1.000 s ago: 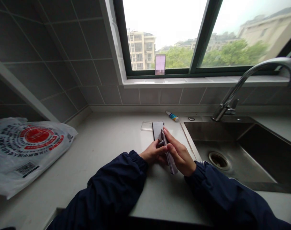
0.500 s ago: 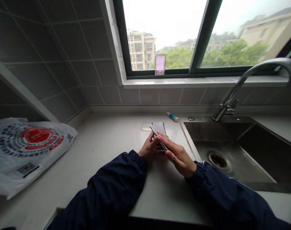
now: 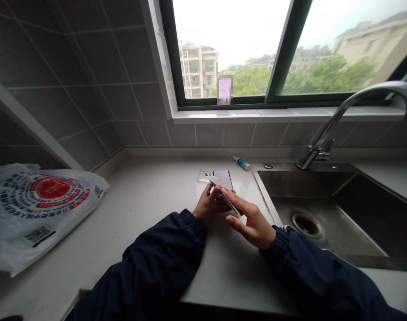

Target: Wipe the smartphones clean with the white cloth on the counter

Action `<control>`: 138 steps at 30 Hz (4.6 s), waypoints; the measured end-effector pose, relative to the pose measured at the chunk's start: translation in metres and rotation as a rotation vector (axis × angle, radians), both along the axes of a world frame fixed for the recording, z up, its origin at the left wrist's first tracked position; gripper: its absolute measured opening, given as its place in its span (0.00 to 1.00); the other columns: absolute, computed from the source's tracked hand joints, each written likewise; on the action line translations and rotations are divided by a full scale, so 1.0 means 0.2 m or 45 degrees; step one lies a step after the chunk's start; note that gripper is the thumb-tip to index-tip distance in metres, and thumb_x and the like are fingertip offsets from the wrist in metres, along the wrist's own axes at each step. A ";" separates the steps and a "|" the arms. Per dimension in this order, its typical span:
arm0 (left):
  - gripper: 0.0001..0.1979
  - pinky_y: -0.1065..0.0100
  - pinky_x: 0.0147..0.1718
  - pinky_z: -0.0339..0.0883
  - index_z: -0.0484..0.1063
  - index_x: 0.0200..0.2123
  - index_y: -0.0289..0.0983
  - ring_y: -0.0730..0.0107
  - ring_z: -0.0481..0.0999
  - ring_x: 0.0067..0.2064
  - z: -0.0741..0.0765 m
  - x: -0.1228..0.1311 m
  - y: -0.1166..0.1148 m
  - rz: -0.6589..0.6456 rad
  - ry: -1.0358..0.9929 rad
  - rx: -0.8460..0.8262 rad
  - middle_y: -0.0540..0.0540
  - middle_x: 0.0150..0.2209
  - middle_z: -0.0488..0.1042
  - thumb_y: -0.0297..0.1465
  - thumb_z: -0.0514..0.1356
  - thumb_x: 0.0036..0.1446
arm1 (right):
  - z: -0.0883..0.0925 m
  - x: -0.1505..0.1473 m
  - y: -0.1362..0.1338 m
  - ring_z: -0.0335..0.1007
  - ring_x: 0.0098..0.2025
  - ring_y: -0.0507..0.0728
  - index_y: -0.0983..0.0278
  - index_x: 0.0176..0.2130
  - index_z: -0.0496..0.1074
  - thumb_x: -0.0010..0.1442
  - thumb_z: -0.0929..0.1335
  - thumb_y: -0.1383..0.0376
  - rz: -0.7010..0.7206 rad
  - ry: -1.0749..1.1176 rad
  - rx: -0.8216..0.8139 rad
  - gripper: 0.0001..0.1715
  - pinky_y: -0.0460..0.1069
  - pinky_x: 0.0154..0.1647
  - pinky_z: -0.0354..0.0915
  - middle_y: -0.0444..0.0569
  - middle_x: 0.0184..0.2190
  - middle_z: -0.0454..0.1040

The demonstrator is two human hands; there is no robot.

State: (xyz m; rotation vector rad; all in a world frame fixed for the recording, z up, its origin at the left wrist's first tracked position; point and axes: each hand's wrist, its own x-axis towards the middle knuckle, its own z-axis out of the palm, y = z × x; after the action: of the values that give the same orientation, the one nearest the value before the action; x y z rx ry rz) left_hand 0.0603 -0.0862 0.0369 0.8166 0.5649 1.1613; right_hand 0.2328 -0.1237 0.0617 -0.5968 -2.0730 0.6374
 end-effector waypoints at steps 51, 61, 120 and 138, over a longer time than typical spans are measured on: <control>0.24 0.60 0.36 0.77 0.72 0.55 0.34 0.56 0.83 0.38 0.08 -0.16 0.15 0.429 -0.234 -0.226 0.39 0.41 0.80 0.44 0.57 0.64 | -0.04 -0.01 -0.02 0.83 0.38 0.57 0.62 0.49 0.81 0.65 0.68 0.68 -0.260 0.045 -0.068 0.15 0.50 0.39 0.76 0.52 0.40 0.85; 0.24 0.55 0.31 0.77 0.70 0.55 0.30 0.53 0.83 0.29 0.09 -0.20 0.18 0.482 -0.022 -0.304 0.40 0.32 0.79 0.41 0.50 0.66 | -0.03 -0.01 -0.02 0.84 0.40 0.58 0.63 0.49 0.80 0.65 0.67 0.69 -0.203 -0.002 -0.060 0.16 0.50 0.39 0.76 0.53 0.41 0.85; 0.52 0.51 0.64 0.63 0.53 0.72 0.34 0.46 0.65 0.66 -0.02 -0.28 0.20 0.676 1.853 0.575 0.31 0.67 0.61 0.34 0.71 0.47 | -0.07 -0.02 -0.03 0.83 0.41 0.58 0.63 0.49 0.80 0.63 0.67 0.71 -0.165 -0.061 -0.078 0.17 0.50 0.42 0.75 0.54 0.42 0.85; 0.55 0.52 0.59 0.64 0.45 0.74 0.31 0.44 0.70 0.60 -0.04 -0.27 0.20 0.717 2.017 0.566 0.35 0.68 0.64 0.39 0.66 0.48 | -0.06 -0.02 -0.03 0.84 0.43 0.58 0.63 0.49 0.80 0.62 0.67 0.73 -0.136 -0.053 -0.092 0.19 0.50 0.45 0.76 0.53 0.43 0.85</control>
State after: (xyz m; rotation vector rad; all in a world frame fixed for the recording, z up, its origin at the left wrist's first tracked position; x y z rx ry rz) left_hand 0.0066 -0.0465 0.0293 2.0343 1.9567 0.9255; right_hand 0.2285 -0.1295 0.0498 -0.7624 -2.0480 0.6453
